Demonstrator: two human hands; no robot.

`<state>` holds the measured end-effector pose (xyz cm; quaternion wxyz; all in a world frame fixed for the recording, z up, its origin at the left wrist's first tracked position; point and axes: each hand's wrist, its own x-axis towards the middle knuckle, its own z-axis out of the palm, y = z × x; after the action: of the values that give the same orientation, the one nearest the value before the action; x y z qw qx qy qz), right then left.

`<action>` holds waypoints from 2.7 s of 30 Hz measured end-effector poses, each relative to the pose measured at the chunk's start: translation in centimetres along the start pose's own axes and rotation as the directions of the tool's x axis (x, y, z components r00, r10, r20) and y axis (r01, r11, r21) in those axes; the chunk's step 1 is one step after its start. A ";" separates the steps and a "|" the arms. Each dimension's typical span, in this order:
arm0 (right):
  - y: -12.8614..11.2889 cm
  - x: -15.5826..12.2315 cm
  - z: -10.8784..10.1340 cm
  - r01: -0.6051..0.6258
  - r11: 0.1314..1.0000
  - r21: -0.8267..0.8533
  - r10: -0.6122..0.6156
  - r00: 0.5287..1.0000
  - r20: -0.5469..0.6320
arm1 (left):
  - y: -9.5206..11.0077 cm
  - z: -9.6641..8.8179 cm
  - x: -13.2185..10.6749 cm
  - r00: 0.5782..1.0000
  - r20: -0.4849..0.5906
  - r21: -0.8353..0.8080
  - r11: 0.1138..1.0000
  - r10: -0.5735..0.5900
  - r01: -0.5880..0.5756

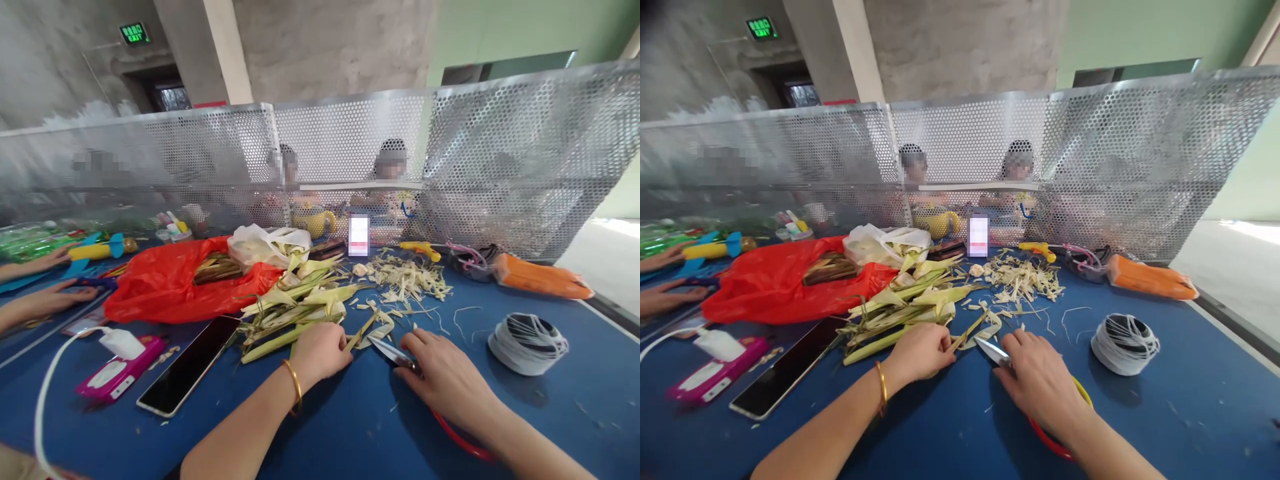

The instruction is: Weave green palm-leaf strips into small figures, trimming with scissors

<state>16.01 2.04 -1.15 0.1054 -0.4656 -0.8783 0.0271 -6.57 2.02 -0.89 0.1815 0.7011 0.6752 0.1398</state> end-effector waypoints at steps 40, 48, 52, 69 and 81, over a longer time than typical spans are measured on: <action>4.0 1.9 -1.6 -0.090 -0.079 0.993 0.703 0.701 0.120 | 2.8 1.7 -1.1 0.944 0.329 -0.807 0.516 -0.012 0.288; 6.2 1.8 -2.3 -0.387 0.142 0.911 0.387 0.869 0.309 | 2.0 0.8 -0.2 0.983 0.098 -0.842 0.514 -0.152 0.163; 5.6 2.1 -1.8 -0.207 0.273 0.939 0.676 0.736 -0.034 | 2.8 1.0 -0.7 0.971 0.181 -0.925 0.309 -0.156 0.222; -2.0 0.6 1.1 -0.265 0.317 0.910 0.298 0.939 0.170 | 3.9 2.6 -1.5 0.976 0.204 -0.944 0.251 -0.071 0.215; 0.2 0.6 -0.6 -0.155 0.617 0.772 0.383 0.916 -0.121 | 4.4 1.3 -2.8 0.992 0.122 -0.860 0.497 -0.028 0.119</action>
<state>15.96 2.64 -0.49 0.4023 -0.5071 -0.6840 0.3364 -2.21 -0.94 0.02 0.5441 0.4925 0.5350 0.4184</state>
